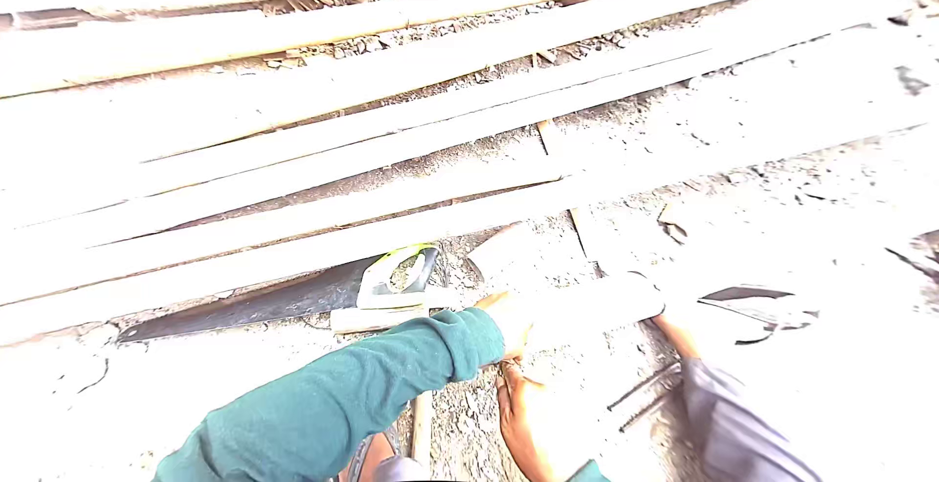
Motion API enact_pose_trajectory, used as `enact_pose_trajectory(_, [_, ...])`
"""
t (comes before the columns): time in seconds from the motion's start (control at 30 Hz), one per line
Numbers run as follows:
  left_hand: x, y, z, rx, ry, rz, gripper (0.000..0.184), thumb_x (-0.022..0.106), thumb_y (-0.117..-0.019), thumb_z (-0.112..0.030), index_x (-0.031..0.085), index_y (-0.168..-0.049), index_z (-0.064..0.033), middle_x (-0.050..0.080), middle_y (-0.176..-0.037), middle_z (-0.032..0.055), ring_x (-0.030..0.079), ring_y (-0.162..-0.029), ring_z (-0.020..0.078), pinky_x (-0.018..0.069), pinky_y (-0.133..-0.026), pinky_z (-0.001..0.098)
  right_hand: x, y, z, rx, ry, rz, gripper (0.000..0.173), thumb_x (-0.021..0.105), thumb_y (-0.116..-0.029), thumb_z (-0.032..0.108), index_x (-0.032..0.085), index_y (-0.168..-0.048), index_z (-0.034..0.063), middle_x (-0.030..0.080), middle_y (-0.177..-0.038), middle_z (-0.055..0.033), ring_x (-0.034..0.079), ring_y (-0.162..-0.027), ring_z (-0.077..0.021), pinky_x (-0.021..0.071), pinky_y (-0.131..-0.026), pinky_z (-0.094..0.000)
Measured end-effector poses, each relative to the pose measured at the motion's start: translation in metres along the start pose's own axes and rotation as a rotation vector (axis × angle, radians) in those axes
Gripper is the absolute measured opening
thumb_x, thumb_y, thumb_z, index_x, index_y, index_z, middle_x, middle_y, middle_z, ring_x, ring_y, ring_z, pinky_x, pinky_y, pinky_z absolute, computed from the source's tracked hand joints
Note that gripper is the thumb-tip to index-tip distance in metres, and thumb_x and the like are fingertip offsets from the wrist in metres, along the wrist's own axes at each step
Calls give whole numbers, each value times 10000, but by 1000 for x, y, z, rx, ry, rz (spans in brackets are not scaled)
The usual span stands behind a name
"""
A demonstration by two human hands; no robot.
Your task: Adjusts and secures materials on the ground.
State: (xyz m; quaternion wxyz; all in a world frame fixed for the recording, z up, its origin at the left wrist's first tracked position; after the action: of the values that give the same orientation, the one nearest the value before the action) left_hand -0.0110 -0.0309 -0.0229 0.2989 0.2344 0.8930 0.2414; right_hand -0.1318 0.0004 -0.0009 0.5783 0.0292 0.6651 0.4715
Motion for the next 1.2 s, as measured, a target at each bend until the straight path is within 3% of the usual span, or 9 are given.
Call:
enact_pose_trajectory(0.1, [4, 4, 7, 44, 114, -97, 233, 759, -914, -206, 756, -1042, -12, 717, -1087, 181, 654, -1082, 347, 488, -999, 548, -7, -1, 0, -77, 76, 93, 404, 449, -1074, 276, 662, -1324, 40, 706, -1207, -201, 660, -1154, -396, 508, -971, -541])
enact_pose_trajectory(0.23, [14, 8, 23, 60, 281, -282, 271, 725, -934, -263, 742, -1007, -3, 700, -1113, 185, 641, -1111, 332, 467, -1005, 540, -22, 6, -6, -509, 155, -496, 148, 649, -875, 86, 768, -958, 58, 742, -1074, -135, 717, -942, -353, 602, -724, -464])
enact_pose_trajectory(0.3, [16, 8, 30, 23, 356, -346, 312, 743, -919, -295, 746, -1014, 2, 707, -1107, 184, 649, -1103, 323, 475, -1002, 525, -30, 6, -10, -668, 225, -671, 169, 630, -836, 77, 761, -938, 109, 732, -1049, -85, 698, -937, -289, 590, -718, -393])
enact_pose_trajectory(0.37, [15, 10, 35, 28, 405, -384, 301, 752, -908, -278, 743, -1032, -3, 709, -1101, 179, 655, -1090, 315, 487, -992, 511, -34, 0, -18, -745, 281, -739, 187, 590, -864, 88, 731, -974, 141, 726, -1062, -58, 688, -1032, -273, 580, -851, -408])
enact_pose_trajectory(0.57, [13, 18, 47, 116, 536, -415, 433, 823, -859, -229, 686, -1228, -48, 706, -1127, 143, 659, -1070, 252, 497, -996, 445, -40, -21, -29, -750, 506, -633, 335, 580, -869, 199, 720, -1168, 140, 715, -1277, -51, 632, -1272, -300, 423, -1102, -603])
enact_pose_trajectory(0.67, [16, 18, 51, 113, 612, -450, 596, 842, -837, -194, 594, -1362, -59, 666, -1267, 165, 638, -1190, 266, 482, -1067, 450, -39, -27, -27, -769, 552, -571, 363, 650, -836, 204, 703, -1185, 121, 748, -1180, -39, 666, -1213, -309, 417, -1078, -650])
enact_pose_trajectory(0.87, [30, 19, 54, 119, 833, -520, 798, 888, -756, -111, 485, -1444, -62, 685, -1166, 103, 674, -1076, 175, 538, -998, 351, -41, -39, -33, -805, 586, -634, 230, 575, -951, 280, 712, -1111, 189, 749, -1032, -22, 699, -1112, -322, 388, -1025, -747])
enact_pose_trajectory(1.07, [36, 16, 62, 232, 1178, -534, 635, 747, -881, -35, 426, -1427, -5, 692, -1056, 72, 706, -933, 102, 588, -898, 285, -36, -46, -47, -916, 544, -683, 250, 539, -993, 284, 691, -1180, 217, 746, -1036, -7, 696, -1089, -288, 381, -1063, -699])
enact_pose_trajectory(1.2, [33, 16, 67, 164, 1175, -506, 561, 680, -940, -60, 421, -1435, -14, 691, -1085, 64, 675, -998, 96, 540, -954, 290, -32, -47, -51, -1024, 530, -616, 220, 525, -949, 198, 641, -1117, 281, 720, -1118, -19, 675, -1101, -284, 440, -1039, -608])
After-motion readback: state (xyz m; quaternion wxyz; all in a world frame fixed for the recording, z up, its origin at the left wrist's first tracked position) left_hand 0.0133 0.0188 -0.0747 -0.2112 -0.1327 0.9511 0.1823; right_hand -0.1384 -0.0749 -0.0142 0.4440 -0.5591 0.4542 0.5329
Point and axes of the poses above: each hand's wrist, its own y-axis away from the middle knuckle, its own x-axis out of the palm, z = x × y, the point moved 4 cm from there along -y, towards the middle knuckle
